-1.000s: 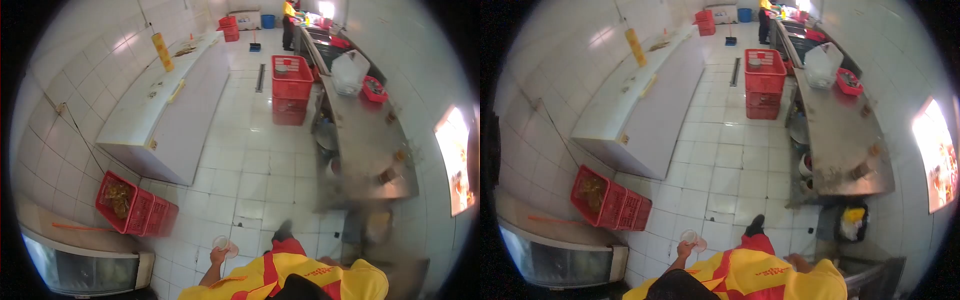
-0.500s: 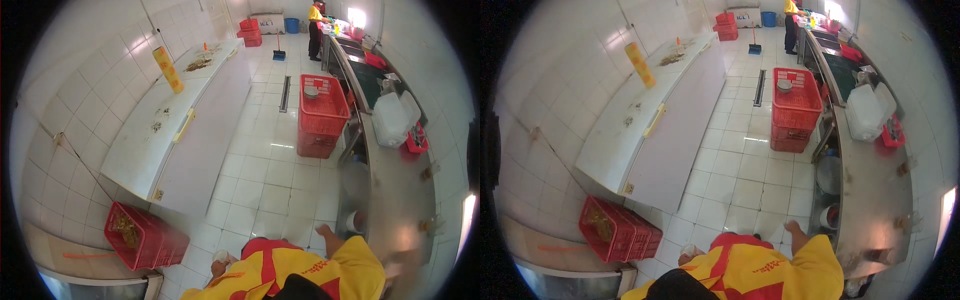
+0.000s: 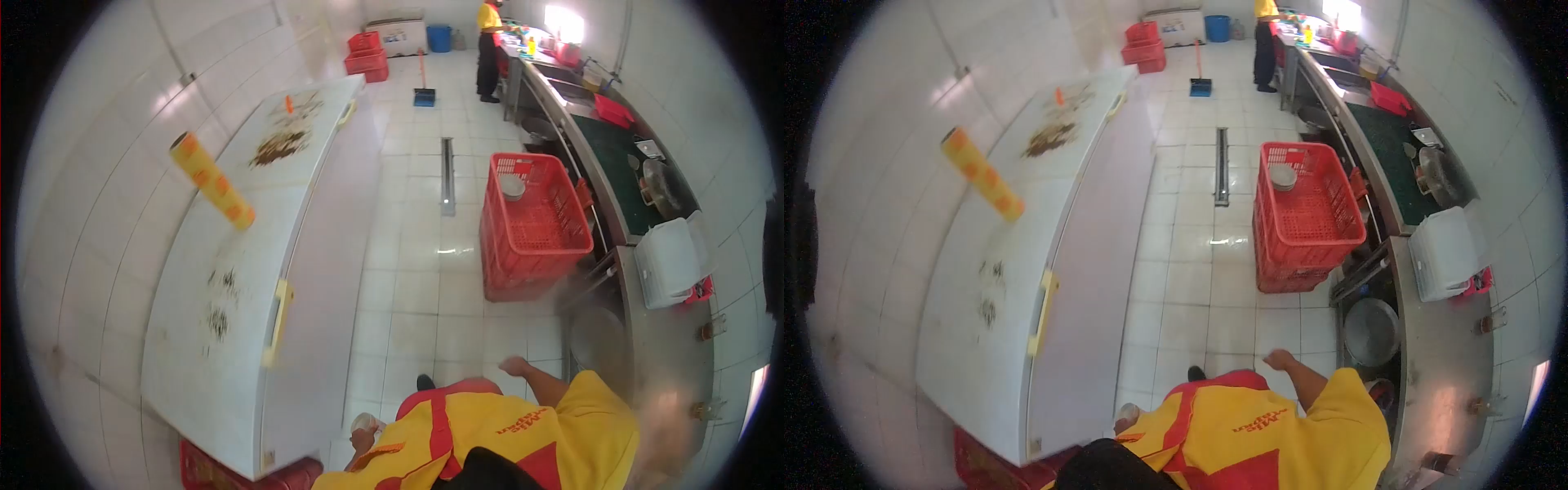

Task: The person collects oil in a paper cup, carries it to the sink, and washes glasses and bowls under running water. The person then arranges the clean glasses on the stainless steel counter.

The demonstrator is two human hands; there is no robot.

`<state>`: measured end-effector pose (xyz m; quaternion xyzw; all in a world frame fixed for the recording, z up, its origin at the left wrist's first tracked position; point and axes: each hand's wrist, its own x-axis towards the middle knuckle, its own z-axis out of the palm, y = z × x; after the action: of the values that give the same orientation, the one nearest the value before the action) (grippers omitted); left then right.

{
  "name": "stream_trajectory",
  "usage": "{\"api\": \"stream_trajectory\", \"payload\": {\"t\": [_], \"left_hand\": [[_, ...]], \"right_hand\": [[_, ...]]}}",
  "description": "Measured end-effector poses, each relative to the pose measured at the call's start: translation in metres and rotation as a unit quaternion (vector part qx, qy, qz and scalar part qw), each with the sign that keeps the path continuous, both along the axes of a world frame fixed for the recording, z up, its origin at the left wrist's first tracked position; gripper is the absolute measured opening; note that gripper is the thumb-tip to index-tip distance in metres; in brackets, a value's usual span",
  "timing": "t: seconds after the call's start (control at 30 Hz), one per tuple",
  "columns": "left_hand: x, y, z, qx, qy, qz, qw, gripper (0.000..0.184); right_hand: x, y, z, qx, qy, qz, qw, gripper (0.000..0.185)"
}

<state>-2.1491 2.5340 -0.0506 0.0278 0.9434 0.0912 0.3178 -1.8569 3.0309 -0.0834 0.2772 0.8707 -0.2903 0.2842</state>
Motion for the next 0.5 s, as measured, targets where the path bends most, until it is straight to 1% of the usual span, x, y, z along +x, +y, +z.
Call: {"api": "stream_trajectory", "payload": {"t": [0.03, 0.07, 0.1, 0.13, 0.17, 0.2, 0.23, 0.27, 0.3, 0.33, 0.37, 0.4, 0.43, 0.47, 0.5], "left_hand": [[-0.036, 0.032, 0.002, 0.006, 0.001, -0.019, 1.0, 0.057], [-0.071, 0.061, 0.004, 0.015, 0.01, -0.04, 0.999, 0.057], [-0.106, 0.092, 0.004, 0.024, 0.017, -0.057, 0.998, 0.056], [-0.136, 0.123, 0.007, 0.041, 0.037, -0.075, 0.996, 0.056], [-0.167, 0.152, 0.008, 0.057, 0.059, -0.094, 0.992, 0.055], [-0.201, 0.184, 0.006, 0.091, 0.095, -0.124, 0.984, 0.054], [-0.231, 0.216, 0.012, 0.093, 0.105, -0.128, 0.982, 0.054], [-0.257, 0.243, 0.018, 0.148, 0.067, -0.096, 0.982, 0.055], [-0.284, 0.277, 0.023, 0.204, 0.029, -0.064, 0.977, 0.056], [-0.306, 0.304, 0.021, 0.24, 0.075, -0.073, 0.965, 0.056], [-0.324, 0.326, 0.022, 0.241, 0.082, -0.077, 0.964, 0.056], [-0.341, 0.344, 0.031, 0.231, 0.079, -0.072, 0.967, 0.055], [-0.359, 0.376, 0.039, 0.226, 0.076, -0.07, 0.969, 0.055], [-0.377, 0.395, 0.041, 0.229, 0.092, -0.079, 0.966, 0.055], [-0.399, 0.415, 0.039, 0.223, 0.093, -0.085, 0.967, 0.055]], "right_hand": [[0.017, 0.003, -0.004, 0.031, -0.015, -0.035, 0.999, 0.059], [0.034, 0.008, -0.018, 0.029, -0.087, -0.107, 0.99, 0.062], [0.04, 0.007, 0.012, 0.016, -0.103, -0.19, 0.976, 0.062], [0.062, 0.016, -0.03, -0.023, -0.143, -0.262, 0.954, 0.058], [0.087, 0.018, -0.064, -0.033, -0.116, -0.293, 0.949, 0.058], [0.083, 0.024, -0.069, -0.044, -0.112, -0.23, 0.966, 0.052], [0.077, 0.03, -0.073, -0.054, -0.103, -0.167, 0.979, 0.047], [0.072, 0.036, -0.077, -0.062, -0.09, -0.106, 0.988, 0.041], [0.047, 0.056, -0.1, -0.053, -0.119, -0.097, 0.987, 0.041], [0.012, 0.077, -0.102, -0.044, -0.148, -0.088, 0.984, 0.042], [-0.018, 0.105, -0.101, -0.123, -0.138, -0.204, 0.961, 0.046], [-0.053, 0.129, -0.088, -0.205, -0.125, -0.315, 0.918, 0.051], [-0.08, 0.178, -0.13, -0.179, -0.01, -0.271, 0.946, 0.054], [-0.099, 0.197, -0.171, -0.162, 0.098, -0.223, 0.956, 0.057], [-0.198, 0.243, -0.088, -0.118, -0.152, -0.395, 0.898, 0.046]]}}
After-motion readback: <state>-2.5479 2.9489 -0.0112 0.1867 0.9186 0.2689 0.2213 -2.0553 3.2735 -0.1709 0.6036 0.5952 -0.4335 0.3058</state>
